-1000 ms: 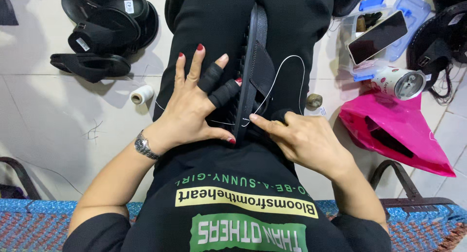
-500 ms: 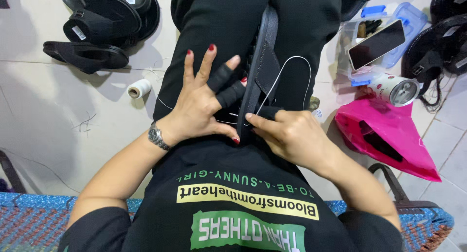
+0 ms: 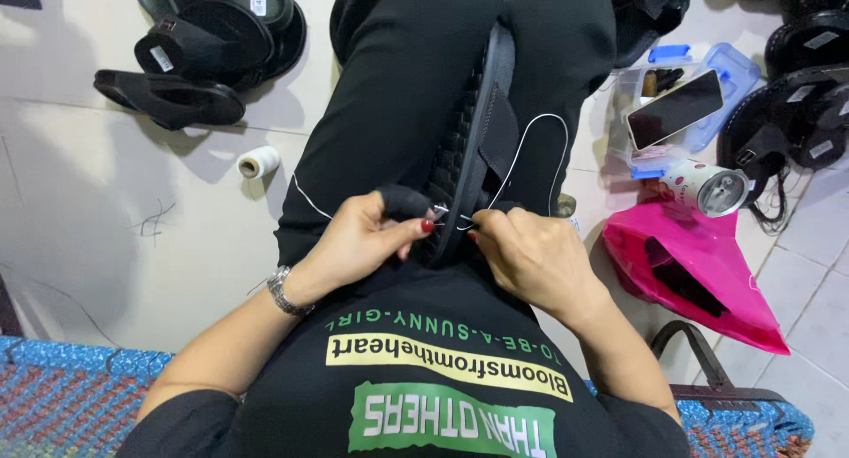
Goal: The person sits on the floor and sews a black shoe using a needle and white thread. They repeatedly pass the needle through the shoe's sole and upper, pulling the thread tight to secure the parts together.
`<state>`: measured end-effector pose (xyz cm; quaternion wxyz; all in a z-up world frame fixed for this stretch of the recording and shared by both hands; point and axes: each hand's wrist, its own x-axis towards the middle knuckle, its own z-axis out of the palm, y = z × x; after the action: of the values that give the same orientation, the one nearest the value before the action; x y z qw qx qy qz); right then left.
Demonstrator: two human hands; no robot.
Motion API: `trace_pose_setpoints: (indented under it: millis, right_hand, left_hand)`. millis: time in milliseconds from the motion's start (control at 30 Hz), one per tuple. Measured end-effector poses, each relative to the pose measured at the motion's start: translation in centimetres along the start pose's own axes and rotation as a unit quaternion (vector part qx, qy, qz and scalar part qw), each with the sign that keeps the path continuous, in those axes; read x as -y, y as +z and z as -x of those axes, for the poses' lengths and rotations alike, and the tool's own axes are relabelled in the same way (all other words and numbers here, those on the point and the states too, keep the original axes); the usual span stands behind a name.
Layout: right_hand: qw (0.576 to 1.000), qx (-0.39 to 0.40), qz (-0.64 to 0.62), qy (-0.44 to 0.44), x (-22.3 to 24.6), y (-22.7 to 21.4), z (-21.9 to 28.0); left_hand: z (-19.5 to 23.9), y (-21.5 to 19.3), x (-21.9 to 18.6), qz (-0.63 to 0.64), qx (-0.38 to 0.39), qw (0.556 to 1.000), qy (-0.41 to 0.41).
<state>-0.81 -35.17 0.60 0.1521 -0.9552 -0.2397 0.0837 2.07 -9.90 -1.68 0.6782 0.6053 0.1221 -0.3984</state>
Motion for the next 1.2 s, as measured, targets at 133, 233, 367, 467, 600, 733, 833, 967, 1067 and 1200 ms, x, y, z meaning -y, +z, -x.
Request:
trace_pose_setpoints:
  millis: [133, 233, 367, 467, 600, 733, 833, 967, 1067, 1200]
  right_hand:
    - [0.998, -0.02, 0.057, -0.012, 0.8, -0.4, -0.3]
    - [0.992, -0.012, 0.121, -0.014, 1.9, -2.5, 0.8]
    - [0.972, 0.201, 0.057, 0.104, 2.0, -10.0, 3.2]
    - [0.975, 0.155, -0.083, 0.136, -0.1, -6.9, 4.9]
    - [0.925, -0.124, -0.306, 0.188, 0.7, -1.3, 2.8]
    - [0.845, -0.193, -0.457, 0.198, 1.1, 2.6, 1.4]
    - [0.782, -0.114, -0.58, 0.198, -2.3, 4.4, 3.0]
    - [0.848, 0.108, -0.518, 0.029, -3.7, -5.1, -2.7]
    - [0.974, 0.225, -0.026, -0.026, -1.7, -7.2, -4.2]
    - [0.976, 0.13, 0.104, -0.14, -0.1, -6.4, -4.2]
  left_hand:
    - [0.1, 0.7, 2.4, -0.289, -0.072, 0.924, 0.241]
    - [-0.1, 2.1, 3.8, -0.398, -0.142, 0.835, 0.352]
    - [-0.2, 1.9, 1.3, -0.383, -0.135, 0.859, 0.31]
    - [0.3, 1.3, 0.5, -0.154, -0.107, 0.953, 0.237]
    - [1.5, -0.2, -2.2, -0.112, -0.151, 0.952, 0.243]
    - [0.2, 0.7, -2.4, -0.298, -0.103, 0.912, 0.264]
    - [-0.9, 1.9, -1.7, -0.327, -0.071, 0.915, 0.226]
    - [-1.0, 1.9, -1.7, -0.344, -0.053, 0.925, 0.154]
    - [-1.0, 1.9, -2.3, -0.356, -0.047, 0.916, 0.18]
    - [-0.6, 0.1, -1.6, -0.335, -0.003, 0.926, 0.177]
